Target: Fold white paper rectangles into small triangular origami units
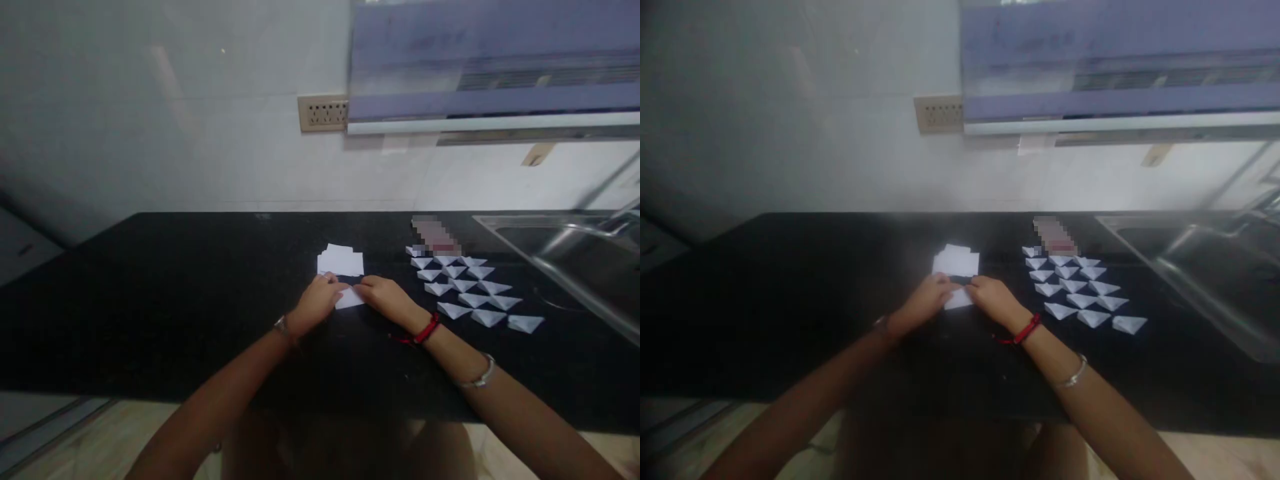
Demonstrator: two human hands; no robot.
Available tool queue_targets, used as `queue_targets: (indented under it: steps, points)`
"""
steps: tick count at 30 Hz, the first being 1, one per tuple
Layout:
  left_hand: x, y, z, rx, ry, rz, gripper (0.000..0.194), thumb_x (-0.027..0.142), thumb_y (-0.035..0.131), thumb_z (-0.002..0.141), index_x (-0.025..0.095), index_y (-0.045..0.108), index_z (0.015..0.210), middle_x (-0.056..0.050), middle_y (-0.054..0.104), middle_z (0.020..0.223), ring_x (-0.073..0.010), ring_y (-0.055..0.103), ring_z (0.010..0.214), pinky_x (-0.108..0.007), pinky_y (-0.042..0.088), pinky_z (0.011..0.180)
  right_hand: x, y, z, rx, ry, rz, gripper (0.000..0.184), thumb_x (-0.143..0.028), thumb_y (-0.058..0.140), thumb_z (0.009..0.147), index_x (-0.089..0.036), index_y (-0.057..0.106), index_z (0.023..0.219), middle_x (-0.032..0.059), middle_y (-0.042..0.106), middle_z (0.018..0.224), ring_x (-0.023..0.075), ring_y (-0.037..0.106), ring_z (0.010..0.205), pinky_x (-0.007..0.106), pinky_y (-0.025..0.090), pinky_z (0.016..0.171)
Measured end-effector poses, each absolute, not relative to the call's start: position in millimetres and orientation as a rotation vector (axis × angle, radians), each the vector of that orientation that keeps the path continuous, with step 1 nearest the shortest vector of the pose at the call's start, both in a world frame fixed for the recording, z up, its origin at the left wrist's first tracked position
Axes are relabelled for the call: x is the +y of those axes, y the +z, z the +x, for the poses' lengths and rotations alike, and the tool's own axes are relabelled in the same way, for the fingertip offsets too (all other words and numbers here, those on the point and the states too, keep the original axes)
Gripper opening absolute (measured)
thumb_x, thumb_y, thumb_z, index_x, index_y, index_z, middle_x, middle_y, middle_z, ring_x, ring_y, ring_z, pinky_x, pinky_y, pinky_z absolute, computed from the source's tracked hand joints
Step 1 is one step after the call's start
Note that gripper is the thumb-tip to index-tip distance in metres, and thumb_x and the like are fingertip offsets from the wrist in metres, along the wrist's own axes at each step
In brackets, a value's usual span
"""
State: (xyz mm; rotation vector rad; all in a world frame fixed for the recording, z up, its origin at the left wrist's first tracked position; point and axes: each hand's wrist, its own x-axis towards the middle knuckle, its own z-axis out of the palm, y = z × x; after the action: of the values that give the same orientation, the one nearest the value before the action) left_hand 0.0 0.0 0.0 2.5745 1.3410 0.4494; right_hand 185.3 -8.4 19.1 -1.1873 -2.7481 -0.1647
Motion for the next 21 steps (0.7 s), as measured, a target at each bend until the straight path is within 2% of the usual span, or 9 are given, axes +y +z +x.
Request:
queue_targets:
  steps: [4,8,15,21]
  points:
    - [3.0,-0.2,-2.1,1.341,0.467,2.552,0.027,0.022,0.044,0.080,0.024,0.055,0.104,-0.003,0.049,0.095,-0.0164,0.044,0.088,-0.028,0.037,0.079,-8.6,14.8,185.5,-2.786,-0.246,-1.117,0.027,-0.020,0.034,0.086,-0.011,0.059,0.088,0.0085,0.057,0.082,0.0154,0.050,0.074,0.024,0.036,0.061]
    - [4.9,0.3,-2.8,1.349,0.442,2.564,0.028,0.027,0.047,0.078,0.021,0.054,0.105,-0.004,0.050,0.095,-0.0172,0.044,0.088,-0.029,0.037,0.079,-8.9,15.2,184.7,-2.777,-0.162,-1.145,0.029,-0.021,0.032,0.087,-0.010,0.058,0.088,0.0088,0.057,0.084,0.0151,0.050,0.075,0.025,0.036,0.064]
    - [-2.4,-0.1,-1.3,1.331,0.434,2.683,0.029,0.030,0.034,0.085,0.028,0.052,0.108,-0.005,0.046,0.106,-0.0184,0.042,0.094,-0.030,0.036,0.078,-12.7,19.8,184.0,-2.691,0.017,-1.276,0.029,-0.026,0.032,0.086,-0.011,0.056,0.091,0.0079,0.058,0.084,0.0143,0.051,0.075,0.024,0.036,0.066]
    - [-0.1,0.3,-4.4,1.351,0.399,2.654,0.029,0.028,0.039,0.083,0.030,0.051,0.109,-0.004,0.043,0.111,-0.0201,0.039,0.100,-0.033,0.034,0.084,-13.2,21.7,184.3,-2.754,-0.062,-1.150,0.029,-0.020,0.033,0.086,-0.009,0.059,0.090,0.0104,0.058,0.085,0.0157,0.051,0.076,0.026,0.038,0.067]
